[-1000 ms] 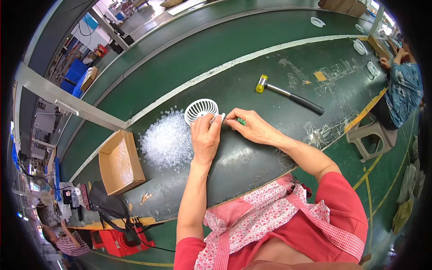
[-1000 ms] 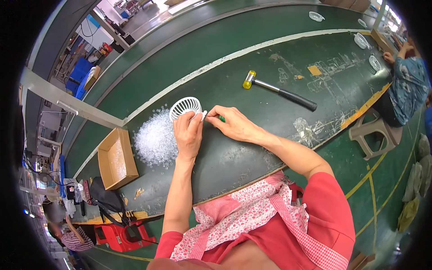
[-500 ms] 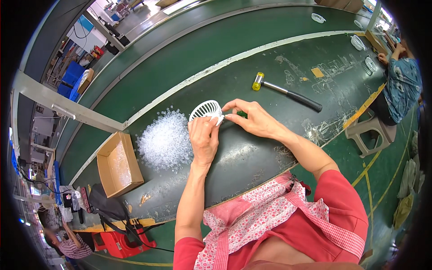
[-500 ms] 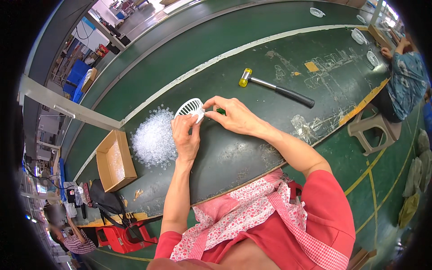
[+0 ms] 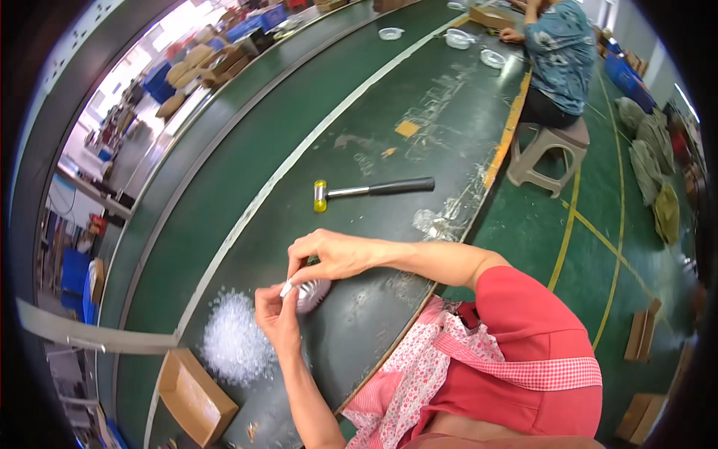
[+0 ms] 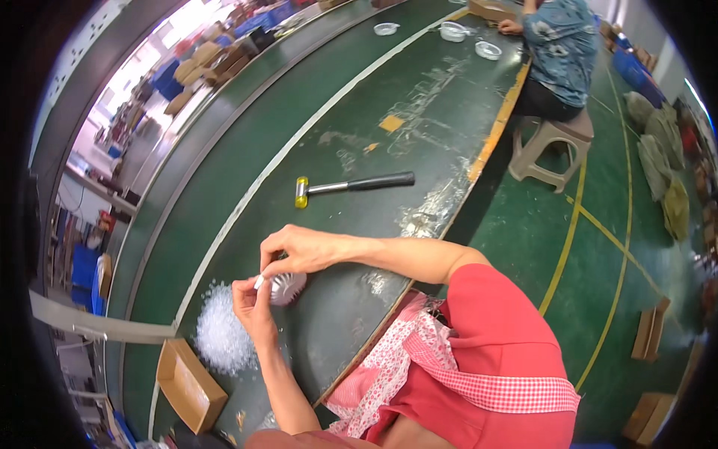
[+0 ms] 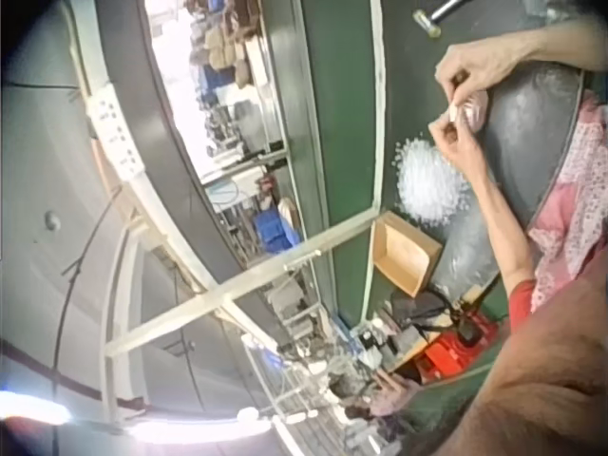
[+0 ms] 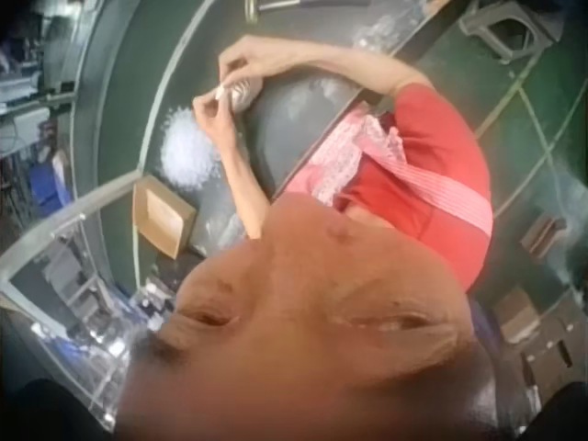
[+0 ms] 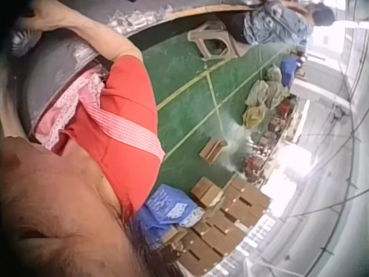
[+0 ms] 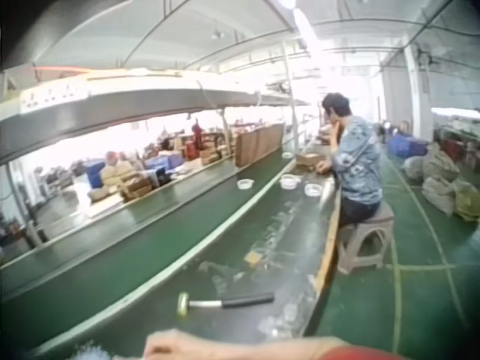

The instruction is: The person assembles fan covers by attaching components to fan grilles by hand, tapping them with a mallet, and setting the assembled parts on the conveyor line. The person then stretches and rubs their arms.

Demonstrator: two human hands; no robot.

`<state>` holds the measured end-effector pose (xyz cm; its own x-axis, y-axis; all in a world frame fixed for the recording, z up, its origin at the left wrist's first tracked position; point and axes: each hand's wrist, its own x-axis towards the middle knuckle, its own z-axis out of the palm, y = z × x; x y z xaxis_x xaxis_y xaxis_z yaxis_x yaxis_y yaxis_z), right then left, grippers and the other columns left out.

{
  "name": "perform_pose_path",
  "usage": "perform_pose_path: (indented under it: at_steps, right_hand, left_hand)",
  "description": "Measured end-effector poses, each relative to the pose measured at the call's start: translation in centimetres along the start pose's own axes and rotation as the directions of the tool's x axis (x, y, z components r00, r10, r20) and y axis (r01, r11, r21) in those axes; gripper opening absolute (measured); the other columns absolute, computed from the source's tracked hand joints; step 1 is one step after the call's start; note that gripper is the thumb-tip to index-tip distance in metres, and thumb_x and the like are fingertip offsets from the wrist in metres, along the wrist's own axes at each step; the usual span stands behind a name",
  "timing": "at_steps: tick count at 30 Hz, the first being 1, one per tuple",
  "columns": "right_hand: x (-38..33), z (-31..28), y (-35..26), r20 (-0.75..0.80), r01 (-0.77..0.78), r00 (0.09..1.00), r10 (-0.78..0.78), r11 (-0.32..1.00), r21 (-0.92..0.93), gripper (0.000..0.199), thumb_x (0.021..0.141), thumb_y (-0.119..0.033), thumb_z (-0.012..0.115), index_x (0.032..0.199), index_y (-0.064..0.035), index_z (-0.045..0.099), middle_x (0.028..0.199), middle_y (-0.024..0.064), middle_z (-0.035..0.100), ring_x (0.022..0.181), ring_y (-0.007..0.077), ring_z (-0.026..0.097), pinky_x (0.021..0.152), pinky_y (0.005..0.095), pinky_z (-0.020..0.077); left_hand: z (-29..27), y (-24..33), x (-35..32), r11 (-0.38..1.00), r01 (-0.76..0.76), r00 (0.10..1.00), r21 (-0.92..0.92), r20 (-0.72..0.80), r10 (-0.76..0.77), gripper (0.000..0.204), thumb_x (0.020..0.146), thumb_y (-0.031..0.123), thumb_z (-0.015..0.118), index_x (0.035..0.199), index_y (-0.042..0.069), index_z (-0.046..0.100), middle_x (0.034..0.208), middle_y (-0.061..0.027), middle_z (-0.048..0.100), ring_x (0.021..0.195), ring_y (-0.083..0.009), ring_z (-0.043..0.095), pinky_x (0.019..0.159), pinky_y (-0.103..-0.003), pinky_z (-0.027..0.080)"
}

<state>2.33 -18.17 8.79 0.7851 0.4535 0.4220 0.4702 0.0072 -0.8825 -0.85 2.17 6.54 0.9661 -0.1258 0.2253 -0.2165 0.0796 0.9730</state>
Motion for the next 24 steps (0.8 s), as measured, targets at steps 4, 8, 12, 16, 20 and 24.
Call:
perform_pose_path:
  at_steps: [4, 8, 12, 16, 20, 24]
  right_hand:
    - [0.1, -0.1, 0.5, -0.097, -0.144, 0.985, 0.14, 0.989, -0.029, 0.021, 0.089, -0.017, 0.07, 0.092, 0.0037, 0.068, 0.091, 0.0155, 0.07, 0.087, 0.0234, 0.067, 0.079, 0.0361, 0.0516]
    - [0.9, -0.9, 4.7, -0.27, -0.248, 0.948, 0.172, 0.927, -0.281, 0.022, 0.086, -0.023, 0.068, 0.092, -0.0009, 0.067, 0.091, 0.0175, 0.069, 0.088, 0.0311, 0.067, 0.077, 0.0402, 0.0523]
    - [0.5, -2.3, 8.7, -0.265, -0.21, 0.963, 0.054, 0.767, -0.607, 0.016, 0.083, -0.019, 0.068, 0.084, -0.0025, 0.069, 0.079, 0.0157, 0.069, 0.076, 0.0362, 0.067, 0.068, 0.0445, 0.0531]
    - [-0.4, -3.2, 5.8, -0.071, -0.109, 0.994, 0.086, 0.625, -0.773, 0.018, 0.085, -0.014, 0.068, 0.101, -0.0062, 0.068, 0.107, 0.0084, 0.062, 0.114, 0.029, 0.053, 0.096, 0.0441, 0.038]
    - [-2.1, -4.6, 4.7, -0.116, -0.035, 0.99, -0.08, 0.66, -0.75, 0.03, 0.086, -0.015, 0.07, 0.114, -0.0049, 0.064, 0.121, 0.0127, 0.06, 0.118, 0.0331, 0.052, 0.1, 0.0446, 0.0397]
    - [-4.6, -7.7, 4.5, -0.29, -0.231, 0.949, -0.119, 0.363, -0.903, 0.035, 0.089, -0.014, 0.065, 0.123, -0.0059, 0.06, 0.121, 0.0136, 0.057, 0.115, 0.0341, 0.052, 0.097, 0.0442, 0.0413]
  left_hand:
    - [-0.3, -1.4, 0.6, 0.995, 0.074, 0.997, -0.066, 0.013, -0.073, 0.013, 0.098, 0.004, 0.058, 0.111, 0.002, 0.059, 0.107, -0.0067, 0.066, 0.096, -0.0117, 0.062, 0.087, -0.027, 0.05]
    - [0.8, -1.2, 0.0, 0.595, -0.282, 0.923, 0.752, 0.043, 0.383, 0.042, 0.087, 0.005, 0.067, 0.127, 0.001, 0.056, 0.129, -0.0177, 0.056, 0.122, -0.0339, 0.051, 0.105, -0.044, 0.037]
    - [2.7, -3.3, -0.5, 0.307, -0.476, 0.852, 0.824, 0.346, 0.392, 0.05, 0.077, 0.023, 0.08, 0.118, 0.004, 0.059, 0.125, -0.0152, 0.056, 0.12, -0.0357, 0.051, 0.1, -0.048, 0.038]
    - [3.0, -3.7, -0.6, 0.282, -0.458, 0.859, 0.843, 0.337, 0.386, 0.048, 0.078, 0.024, 0.079, 0.118, 0.004, 0.061, 0.124, -0.0129, 0.058, 0.117, -0.0342, 0.053, 0.098, -0.045, 0.044]
    - [2.8, -3.2, -0.9, 0.302, -0.427, 0.874, 0.852, 0.304, 0.379, 0.047, 0.078, 0.022, 0.079, 0.117, 0.003, 0.062, 0.124, -0.0131, 0.059, 0.117, -0.0327, 0.055, 0.097, -0.043, 0.046]
    - [3.0, -3.0, -1.3, 0.282, -0.42, 0.873, 0.862, 0.299, 0.386, 0.046, 0.079, 0.021, 0.078, 0.118, 0.002, 0.063, 0.124, -0.0137, 0.06, 0.117, -0.0327, 0.056, 0.097, -0.042, 0.048]
